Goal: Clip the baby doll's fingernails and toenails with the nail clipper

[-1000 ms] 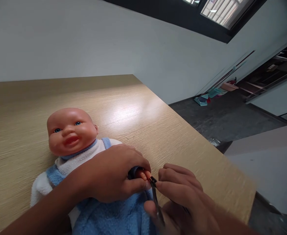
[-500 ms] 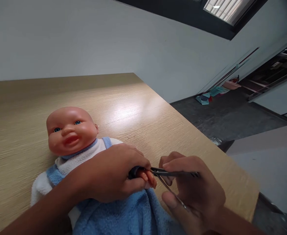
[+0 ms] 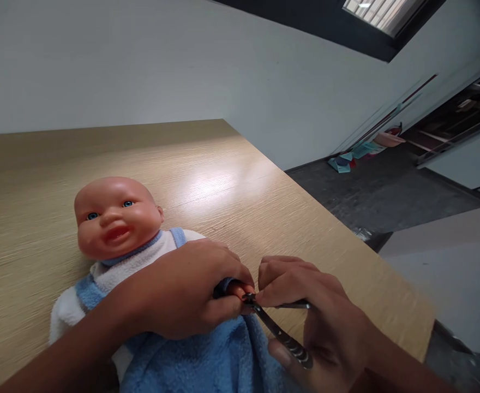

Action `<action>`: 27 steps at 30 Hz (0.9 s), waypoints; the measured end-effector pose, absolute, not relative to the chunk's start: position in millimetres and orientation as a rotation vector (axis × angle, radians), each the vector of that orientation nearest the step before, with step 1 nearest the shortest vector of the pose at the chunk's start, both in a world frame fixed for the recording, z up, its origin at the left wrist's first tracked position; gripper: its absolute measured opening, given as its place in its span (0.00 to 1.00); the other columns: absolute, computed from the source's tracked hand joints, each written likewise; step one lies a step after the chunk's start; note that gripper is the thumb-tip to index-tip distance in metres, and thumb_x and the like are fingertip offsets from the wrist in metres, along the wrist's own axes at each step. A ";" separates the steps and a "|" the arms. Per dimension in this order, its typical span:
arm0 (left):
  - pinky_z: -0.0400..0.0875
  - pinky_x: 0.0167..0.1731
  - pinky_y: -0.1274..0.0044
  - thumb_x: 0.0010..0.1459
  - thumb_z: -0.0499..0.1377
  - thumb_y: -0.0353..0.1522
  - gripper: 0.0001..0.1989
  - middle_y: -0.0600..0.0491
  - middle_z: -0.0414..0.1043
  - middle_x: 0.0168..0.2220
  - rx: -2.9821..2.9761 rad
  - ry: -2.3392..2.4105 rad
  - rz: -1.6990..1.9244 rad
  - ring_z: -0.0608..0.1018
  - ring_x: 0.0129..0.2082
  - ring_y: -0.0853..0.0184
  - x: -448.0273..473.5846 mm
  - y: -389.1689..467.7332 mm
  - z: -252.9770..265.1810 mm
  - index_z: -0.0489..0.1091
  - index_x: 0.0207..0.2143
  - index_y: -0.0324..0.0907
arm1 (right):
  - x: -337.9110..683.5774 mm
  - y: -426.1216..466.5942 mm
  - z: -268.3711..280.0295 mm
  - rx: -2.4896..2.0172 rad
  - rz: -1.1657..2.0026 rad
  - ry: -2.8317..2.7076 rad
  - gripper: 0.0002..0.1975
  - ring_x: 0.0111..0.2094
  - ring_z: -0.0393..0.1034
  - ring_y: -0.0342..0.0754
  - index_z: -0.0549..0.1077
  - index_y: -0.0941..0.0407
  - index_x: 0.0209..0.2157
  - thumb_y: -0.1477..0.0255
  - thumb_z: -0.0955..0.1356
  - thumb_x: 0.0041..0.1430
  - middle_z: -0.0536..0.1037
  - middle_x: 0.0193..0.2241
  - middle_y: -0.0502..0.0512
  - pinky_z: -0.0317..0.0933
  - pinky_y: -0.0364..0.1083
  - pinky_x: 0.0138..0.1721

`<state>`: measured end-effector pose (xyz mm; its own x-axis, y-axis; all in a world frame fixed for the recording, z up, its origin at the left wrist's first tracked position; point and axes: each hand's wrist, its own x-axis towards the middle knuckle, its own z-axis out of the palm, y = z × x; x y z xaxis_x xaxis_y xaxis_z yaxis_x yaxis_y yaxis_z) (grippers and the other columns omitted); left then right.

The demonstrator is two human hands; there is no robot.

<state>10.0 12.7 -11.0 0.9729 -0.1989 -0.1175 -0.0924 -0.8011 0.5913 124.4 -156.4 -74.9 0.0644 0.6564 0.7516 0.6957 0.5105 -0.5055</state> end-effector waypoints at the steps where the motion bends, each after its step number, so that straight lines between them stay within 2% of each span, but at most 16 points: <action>1: 0.57 0.36 0.79 0.58 0.56 0.29 0.03 0.60 0.71 0.31 2.504 -0.206 -0.233 0.68 0.31 0.77 10.4 12.6 -10.7 0.69 0.31 0.41 | 126.7 -157.3 -73.5 -1.178 -0.042 -1.678 0.10 0.28 0.68 0.44 0.68 0.56 0.42 0.67 0.67 0.61 0.71 0.29 0.51 0.67 0.47 0.34; 6: 0.57 0.36 0.80 0.58 0.56 0.29 0.03 0.61 0.72 0.32 2.503 -0.212 -0.224 0.69 0.32 0.77 11.5 12.9 -10.2 0.69 0.32 0.42 | 125.4 -162.4 -69.8 -1.254 -0.069 -1.753 0.07 0.32 0.68 0.45 0.67 0.56 0.41 0.66 0.65 0.67 0.70 0.29 0.50 0.67 0.49 0.41; 11: 0.58 0.35 0.80 0.58 0.57 0.29 0.04 0.60 0.72 0.31 2.490 -0.220 -0.202 0.69 0.32 0.77 10.4 13.7 -11.3 0.70 0.31 0.40 | 119.5 -163.5 -67.9 -1.276 -0.115 -1.767 0.05 0.31 0.68 0.43 0.67 0.56 0.40 0.69 0.64 0.68 0.70 0.28 0.49 0.67 0.48 0.40; 16: 0.58 0.35 0.80 0.57 0.58 0.29 0.02 0.59 0.72 0.31 2.477 -0.217 -0.211 0.69 0.32 0.77 11.0 13.9 -10.7 0.70 0.31 0.40 | 120.6 -164.6 -64.3 -1.331 -0.162 -1.801 0.06 0.34 0.70 0.44 0.66 0.55 0.42 0.67 0.63 0.68 0.72 0.31 0.51 0.68 0.49 0.44; 20: 0.58 0.34 0.81 0.57 0.57 0.28 0.02 0.60 0.71 0.30 2.478 -0.224 -0.218 0.69 0.31 0.78 11.1 13.3 -8.9 0.69 0.31 0.41 | 118.6 -161.6 -61.1 -1.312 -0.246 -1.862 0.03 0.30 0.66 0.42 0.66 0.57 0.40 0.72 0.62 0.69 0.69 0.27 0.48 0.66 0.46 0.39; 24: 0.58 0.33 0.81 0.56 0.58 0.29 0.04 0.60 0.71 0.29 2.494 -0.218 -0.219 0.69 0.30 0.78 10.5 12.6 -7.9 0.67 0.28 0.39 | 117.0 -156.6 -59.0 -1.290 -0.305 -1.925 0.08 0.28 0.61 0.40 0.64 0.58 0.34 0.72 0.63 0.70 0.63 0.25 0.46 0.61 0.45 0.33; 27: 0.57 0.33 0.80 0.54 0.57 0.29 0.02 0.60 0.70 0.29 2.493 -0.226 -0.208 0.68 0.30 0.77 10.5 12.3 -8.5 0.67 0.29 0.40 | 118.6 -157.2 -63.3 -1.292 -0.226 -1.961 0.09 0.29 0.59 0.40 0.61 0.57 0.31 0.76 0.66 0.65 0.63 0.26 0.46 0.58 0.45 0.33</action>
<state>10.5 12.3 -8.5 0.9730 -0.2100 -0.0955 -0.1126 -0.7935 0.5981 118.6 -157.2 -63.3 -0.1963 0.7107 0.6755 0.8455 0.4716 -0.2504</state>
